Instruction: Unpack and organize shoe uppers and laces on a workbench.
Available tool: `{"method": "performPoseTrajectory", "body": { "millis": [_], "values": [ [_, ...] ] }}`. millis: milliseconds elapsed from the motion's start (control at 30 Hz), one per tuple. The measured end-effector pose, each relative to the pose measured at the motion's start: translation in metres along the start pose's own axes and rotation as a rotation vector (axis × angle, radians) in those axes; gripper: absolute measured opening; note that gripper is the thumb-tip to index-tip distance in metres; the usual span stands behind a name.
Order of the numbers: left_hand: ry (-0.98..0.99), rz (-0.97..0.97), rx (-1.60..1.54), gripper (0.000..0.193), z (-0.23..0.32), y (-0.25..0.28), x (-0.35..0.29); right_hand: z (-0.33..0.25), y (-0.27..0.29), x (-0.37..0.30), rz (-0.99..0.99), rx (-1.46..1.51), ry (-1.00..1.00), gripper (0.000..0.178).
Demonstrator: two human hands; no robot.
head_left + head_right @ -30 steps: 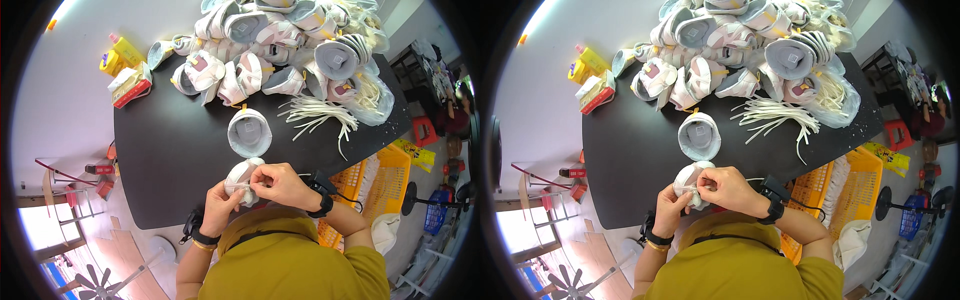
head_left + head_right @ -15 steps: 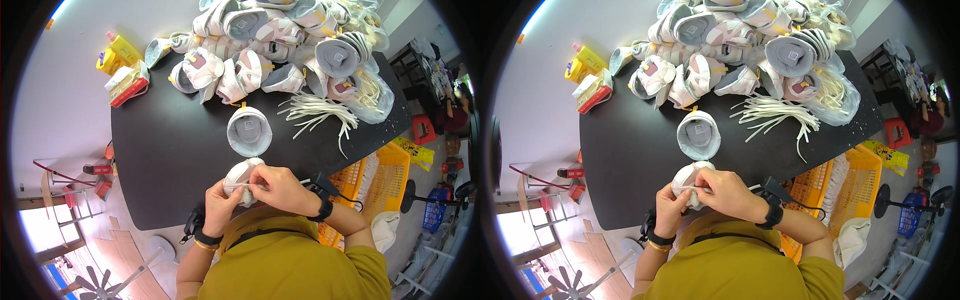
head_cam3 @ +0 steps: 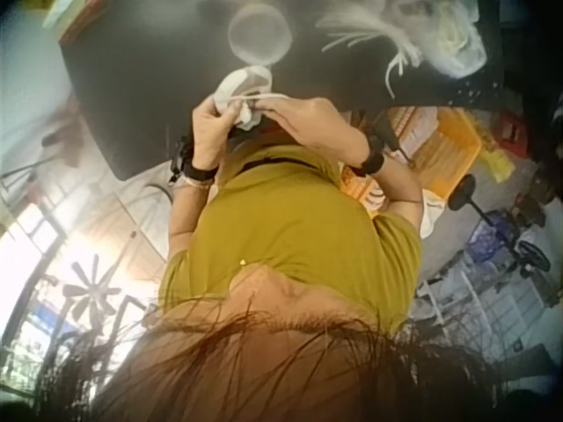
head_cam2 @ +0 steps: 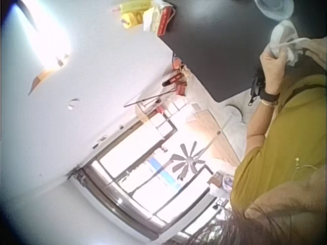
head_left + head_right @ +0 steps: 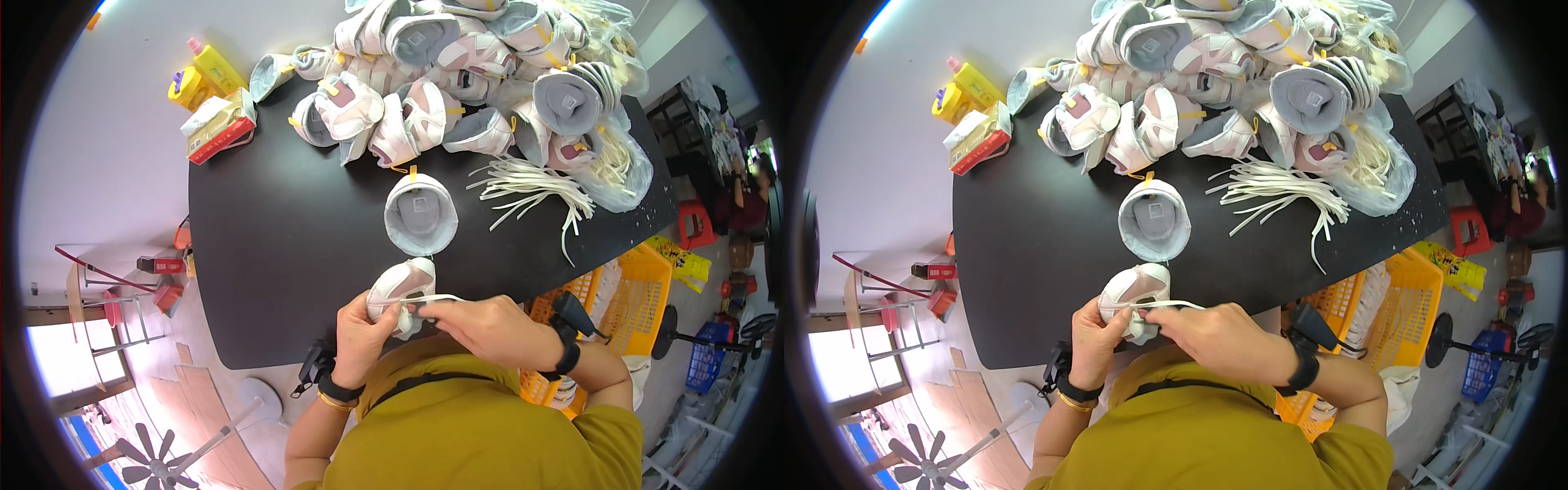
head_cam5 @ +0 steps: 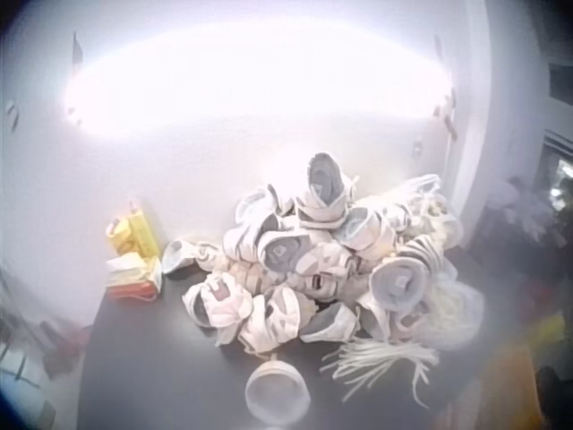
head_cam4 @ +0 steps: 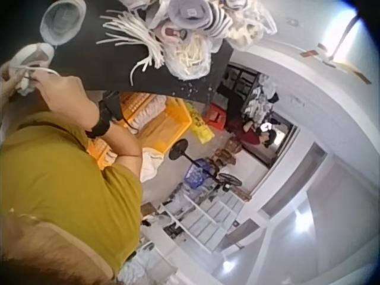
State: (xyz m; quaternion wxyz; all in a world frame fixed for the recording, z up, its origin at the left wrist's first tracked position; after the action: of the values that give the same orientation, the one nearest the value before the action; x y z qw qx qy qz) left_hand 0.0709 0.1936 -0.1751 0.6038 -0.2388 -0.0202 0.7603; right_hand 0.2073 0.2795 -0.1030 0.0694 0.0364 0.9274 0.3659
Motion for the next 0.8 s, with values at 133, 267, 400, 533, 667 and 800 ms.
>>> {"method": "performPoseTrajectory", "body": {
  "millis": [133, 267, 400, 533, 667, 800],
  "values": [
    [-0.006, 0.008, 0.05, 0.024, 0.004, -0.002, 0.0, 0.029, -0.01, 0.013, 0.049, 0.124, -0.119, 0.011],
    [-0.031, 0.006, 0.027, 0.024, 0.002, -0.001, 0.0, 0.034, -0.012, 0.02, 0.039, 0.259, -0.041, 0.01],
    [-0.029, 0.023, 0.02, 0.024, 0.001, 0.0, 0.0, 0.032, -0.01, 0.021, 0.106, 0.28, -0.033, 0.01],
    [-0.027, 0.043, 0.037, 0.024, -0.003, 0.003, -0.001, 0.024, -0.003, 0.017, 0.215, 0.243, 0.0, 0.01],
    [-0.017, 0.039, 0.017, 0.023, 0.001, -0.001, -0.001, 0.018, -0.002, 0.01, 0.211, 0.171, -0.036, 0.011],
    [-0.002, 0.047, 0.046, 0.021, 0.002, -0.003, -0.001, 0.028, -0.015, 0.013, 0.058, 0.205, -0.1, 0.017]
  ]
}}
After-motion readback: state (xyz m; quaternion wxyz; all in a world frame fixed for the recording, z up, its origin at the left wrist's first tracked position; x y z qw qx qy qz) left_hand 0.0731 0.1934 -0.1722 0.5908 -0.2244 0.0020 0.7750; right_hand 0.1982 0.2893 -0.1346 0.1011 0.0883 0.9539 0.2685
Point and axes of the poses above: each hand's wrist, its own x-axis towards the middle knuckle, its own y-axis out of the back of the hand, z = x × y, the point moved 7 cm from there along x, towards the middle knuckle, and after that the axes turned 14 degrees about -z, right-handed, at the moved point
